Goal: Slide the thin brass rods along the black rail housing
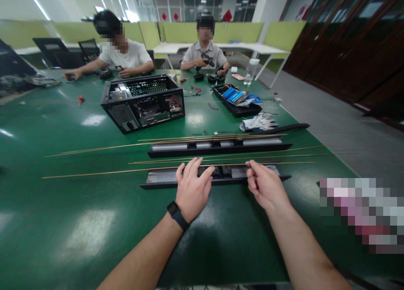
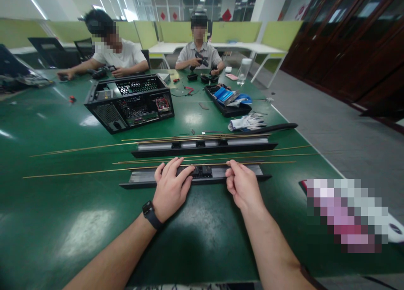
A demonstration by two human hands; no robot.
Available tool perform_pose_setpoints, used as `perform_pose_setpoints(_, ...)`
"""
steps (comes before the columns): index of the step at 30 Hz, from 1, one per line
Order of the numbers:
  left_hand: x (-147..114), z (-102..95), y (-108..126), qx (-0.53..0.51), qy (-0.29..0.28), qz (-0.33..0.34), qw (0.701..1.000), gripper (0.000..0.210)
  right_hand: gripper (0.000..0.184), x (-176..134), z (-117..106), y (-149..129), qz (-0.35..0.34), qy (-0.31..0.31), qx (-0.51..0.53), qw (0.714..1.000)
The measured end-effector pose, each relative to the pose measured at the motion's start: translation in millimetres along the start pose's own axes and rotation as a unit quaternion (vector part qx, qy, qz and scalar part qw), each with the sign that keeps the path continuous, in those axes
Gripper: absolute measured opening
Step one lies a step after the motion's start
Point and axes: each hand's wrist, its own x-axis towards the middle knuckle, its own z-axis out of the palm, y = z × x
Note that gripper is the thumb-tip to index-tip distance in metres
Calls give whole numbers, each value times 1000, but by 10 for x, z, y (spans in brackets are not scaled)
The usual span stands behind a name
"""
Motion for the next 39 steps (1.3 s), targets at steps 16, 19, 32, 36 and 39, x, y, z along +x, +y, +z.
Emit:
perform_pose_setpoints(16, -1, -3, -2, 5, -6, 2, 1000, 31, 30, 14, -9, 12, 3, -7, -10, 1000)
perform_pose_setpoints(19, 0, -8, 2, 4, -6, 1, 1000, 31, 30, 0, 0, 7, 14, -14, 4, 1000)
perform_pose_setpoints(32, -5, 0, -1, -2, -1, 2, 1000, 31, 23, -38, 60, 13, 29, -34, 6, 999)
perform_pose_setpoints(36, -5, -6, -2, 1, -9, 1, 1000, 31, 20, -30, 49, 8, 30, -25, 13, 999)
perform_pose_setpoints(39, -3, -7, 0, 1, -5, 1, 1000, 31, 21, -30, 56, 8, 33, -28, 10, 999)
